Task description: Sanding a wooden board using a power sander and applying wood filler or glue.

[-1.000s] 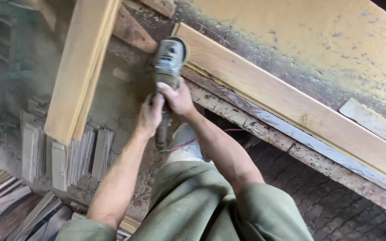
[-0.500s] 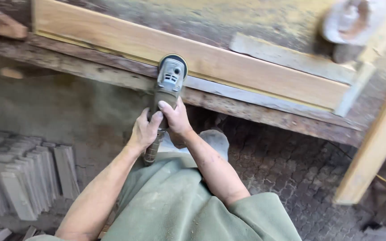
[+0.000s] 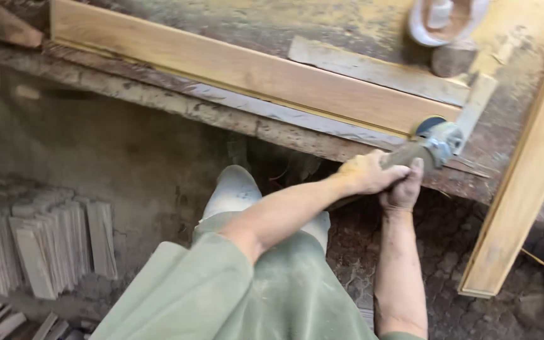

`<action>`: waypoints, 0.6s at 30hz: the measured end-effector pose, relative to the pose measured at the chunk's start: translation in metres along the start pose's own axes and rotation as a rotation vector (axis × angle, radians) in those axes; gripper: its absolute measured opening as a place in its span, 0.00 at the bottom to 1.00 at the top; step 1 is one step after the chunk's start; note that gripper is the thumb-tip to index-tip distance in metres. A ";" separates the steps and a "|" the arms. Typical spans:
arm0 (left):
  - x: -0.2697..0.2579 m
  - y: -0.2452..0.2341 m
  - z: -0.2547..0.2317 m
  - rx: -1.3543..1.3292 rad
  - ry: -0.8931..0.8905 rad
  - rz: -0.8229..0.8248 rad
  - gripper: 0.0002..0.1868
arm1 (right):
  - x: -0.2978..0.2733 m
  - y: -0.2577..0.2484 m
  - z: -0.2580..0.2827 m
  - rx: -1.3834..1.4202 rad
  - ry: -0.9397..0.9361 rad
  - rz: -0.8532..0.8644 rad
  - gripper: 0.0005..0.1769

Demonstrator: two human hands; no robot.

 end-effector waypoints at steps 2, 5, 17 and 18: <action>-0.001 -0.015 0.012 -0.004 -0.011 -0.013 0.48 | -0.001 0.021 -0.011 0.004 0.018 0.009 0.36; -0.028 -0.067 0.037 -0.030 -0.041 -0.056 0.47 | -0.033 0.098 -0.023 -0.100 0.012 -0.022 0.23; -0.158 -0.344 0.299 -0.330 -0.190 -0.824 0.46 | -0.196 0.477 -0.237 -0.497 0.011 0.581 0.21; -0.181 -0.360 0.304 -0.414 -0.196 -0.873 0.48 | -0.212 0.501 -0.249 -0.558 0.058 0.585 0.23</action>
Point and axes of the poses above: each hand's wrist, its own x-axis towards the middle knuckle, its own y-axis out of the palm, z = x × y, the point moved 10 cm from there along x, towards the middle knuckle, and after that the axes turned 7 degrees about -z, right-handed, at the moved point
